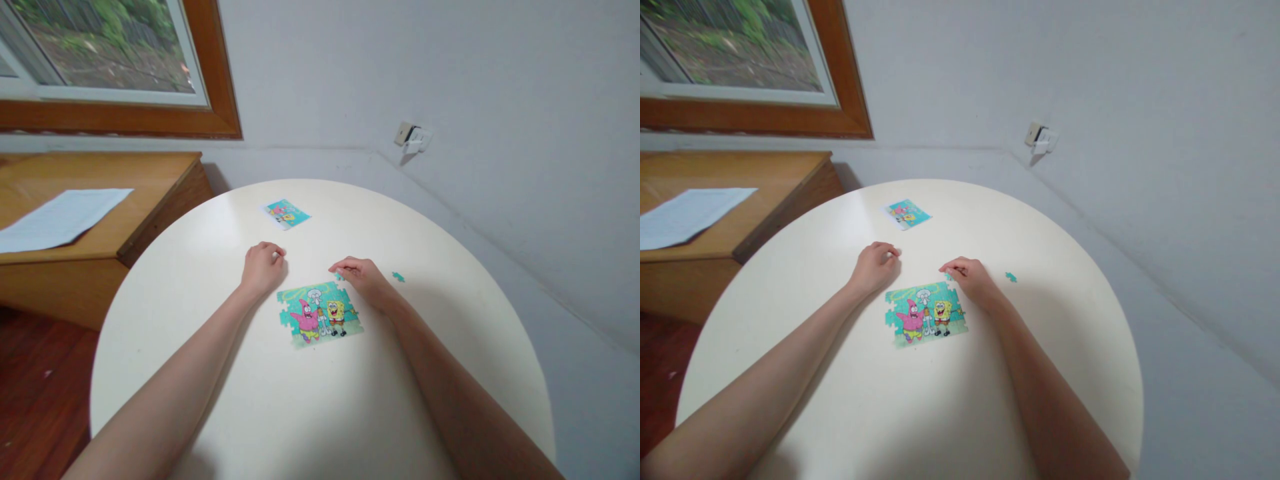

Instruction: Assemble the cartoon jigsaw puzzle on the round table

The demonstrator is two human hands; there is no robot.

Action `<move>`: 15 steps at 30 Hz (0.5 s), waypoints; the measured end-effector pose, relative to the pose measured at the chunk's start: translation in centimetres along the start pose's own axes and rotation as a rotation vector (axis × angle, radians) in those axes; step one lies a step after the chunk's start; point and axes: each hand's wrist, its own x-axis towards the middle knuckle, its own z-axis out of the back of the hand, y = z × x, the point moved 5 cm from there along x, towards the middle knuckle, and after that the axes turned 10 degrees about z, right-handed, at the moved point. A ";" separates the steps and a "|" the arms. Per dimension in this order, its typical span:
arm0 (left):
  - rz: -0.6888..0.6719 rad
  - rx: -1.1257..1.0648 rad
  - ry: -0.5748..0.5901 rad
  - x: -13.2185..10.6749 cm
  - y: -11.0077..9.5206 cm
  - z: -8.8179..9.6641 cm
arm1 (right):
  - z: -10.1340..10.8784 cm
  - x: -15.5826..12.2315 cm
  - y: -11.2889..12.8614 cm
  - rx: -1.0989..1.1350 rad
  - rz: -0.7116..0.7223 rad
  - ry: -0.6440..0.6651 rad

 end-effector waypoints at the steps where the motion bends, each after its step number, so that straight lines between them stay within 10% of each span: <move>1: -0.003 -0.001 0.001 0.0 0.0 0.0 | -0.1 0.0 -0.2 0.025 -0.011 0.000; 15: 0.000 -0.017 0.004 0.0 -0.1 0.1 | -0.2 -0.2 -0.8 0.128 -0.078 -0.022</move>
